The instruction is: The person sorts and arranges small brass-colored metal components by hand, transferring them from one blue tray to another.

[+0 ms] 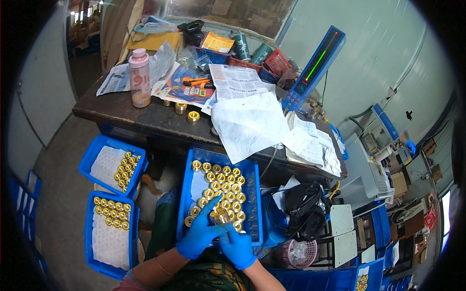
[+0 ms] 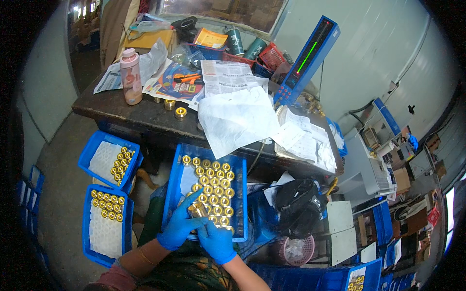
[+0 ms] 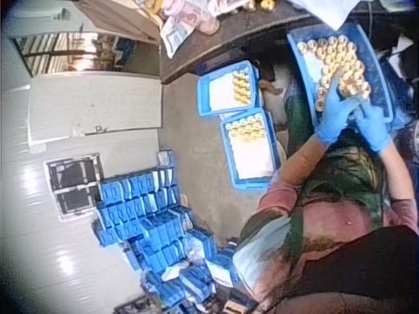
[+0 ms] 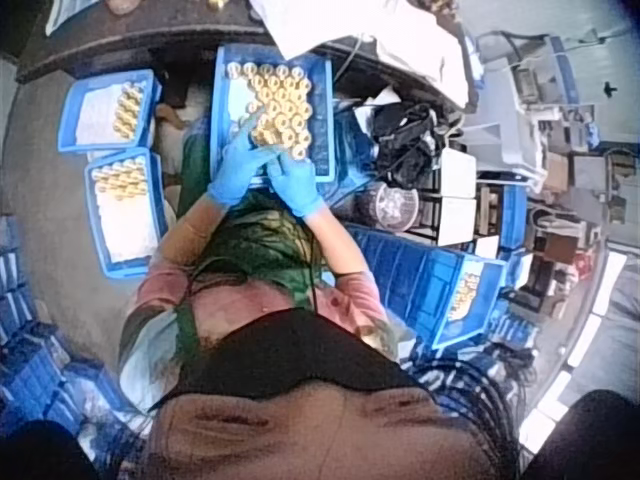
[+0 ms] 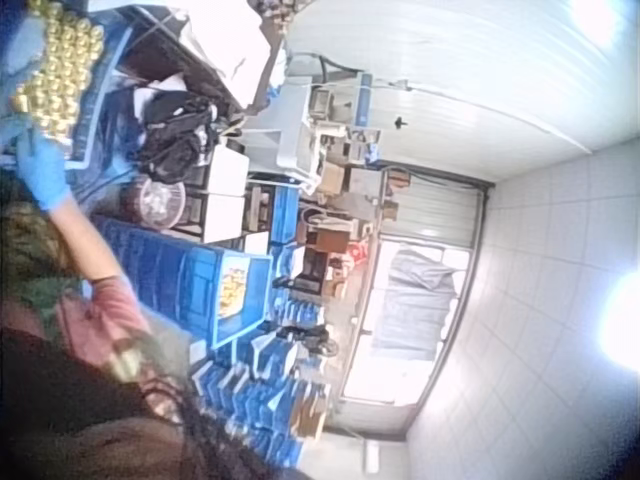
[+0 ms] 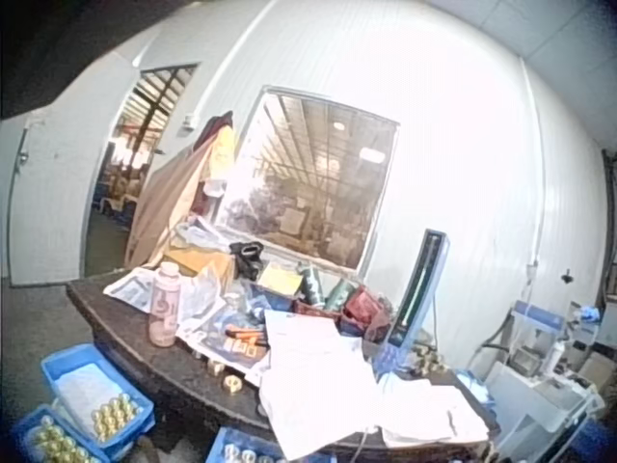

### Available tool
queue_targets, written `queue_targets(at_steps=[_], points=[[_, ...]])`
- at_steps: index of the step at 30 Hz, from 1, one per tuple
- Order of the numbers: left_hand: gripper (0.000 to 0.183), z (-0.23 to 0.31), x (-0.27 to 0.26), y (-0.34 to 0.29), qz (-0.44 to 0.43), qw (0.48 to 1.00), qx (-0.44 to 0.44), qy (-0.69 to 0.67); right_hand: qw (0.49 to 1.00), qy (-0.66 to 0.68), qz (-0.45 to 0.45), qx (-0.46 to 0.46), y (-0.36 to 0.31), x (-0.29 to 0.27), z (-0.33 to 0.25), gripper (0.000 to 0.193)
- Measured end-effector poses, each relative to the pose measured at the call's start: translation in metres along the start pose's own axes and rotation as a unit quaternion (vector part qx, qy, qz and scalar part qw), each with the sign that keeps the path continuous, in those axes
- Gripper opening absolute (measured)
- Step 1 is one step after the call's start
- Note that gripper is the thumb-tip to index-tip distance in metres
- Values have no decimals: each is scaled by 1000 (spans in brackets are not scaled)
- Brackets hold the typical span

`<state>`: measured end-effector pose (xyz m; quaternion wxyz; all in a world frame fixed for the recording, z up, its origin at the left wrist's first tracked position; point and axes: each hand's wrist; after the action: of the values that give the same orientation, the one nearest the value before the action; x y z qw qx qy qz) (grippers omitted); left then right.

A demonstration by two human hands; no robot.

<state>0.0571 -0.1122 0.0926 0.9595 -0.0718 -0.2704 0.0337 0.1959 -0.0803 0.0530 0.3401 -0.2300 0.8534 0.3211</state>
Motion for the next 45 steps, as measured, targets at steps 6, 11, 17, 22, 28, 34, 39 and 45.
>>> queue_targets(at_steps=[6, 11, 17, 22, 28, 34, 39, 45], points=[[63, -8, -14, -7, 67, 997, -10, 28, 985, 108, -78, 113, 2, 8, -13, 19], [42, -8, -54, -14, 184, 981, 28, 48, 997, -35, -57, -38, 5, 16, 0, 19], [44, 4, -145, -45, 378, 903, 140, 146, 975, 74, -71, 194, 9, -5, 21, 24], [29, -40, -269, -119, 590, 742, 107, 299, 904, 275, -42, 325, 9, 6, 31, 28], [34, -76, -373, -178, 704, 574, 155, 388, 909, 267, -55, 316, 0, 11, 37, 27], [39, -77, -382, -164, 698, 599, 38, 391, 923, 227, -51, 307, -6, 8, 47, 24], [35, -43, -339, -136, 663, 521, 88, 529, 915, 253, -52, 309, 8, 9, 32, 23], [27, 47, -159, 11, 305, 671, 281, 615, 921, 240, -82, 296, 7, 2, 36, 26]])
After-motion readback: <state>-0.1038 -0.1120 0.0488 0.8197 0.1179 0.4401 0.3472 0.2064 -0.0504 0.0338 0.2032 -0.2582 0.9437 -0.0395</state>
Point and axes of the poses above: each hand's wrist, its own y-axis towards the middle knuckle, its own x-axis out of the palm, z = x × y, and after that the axes turned 7 degrees about -x, right-handed
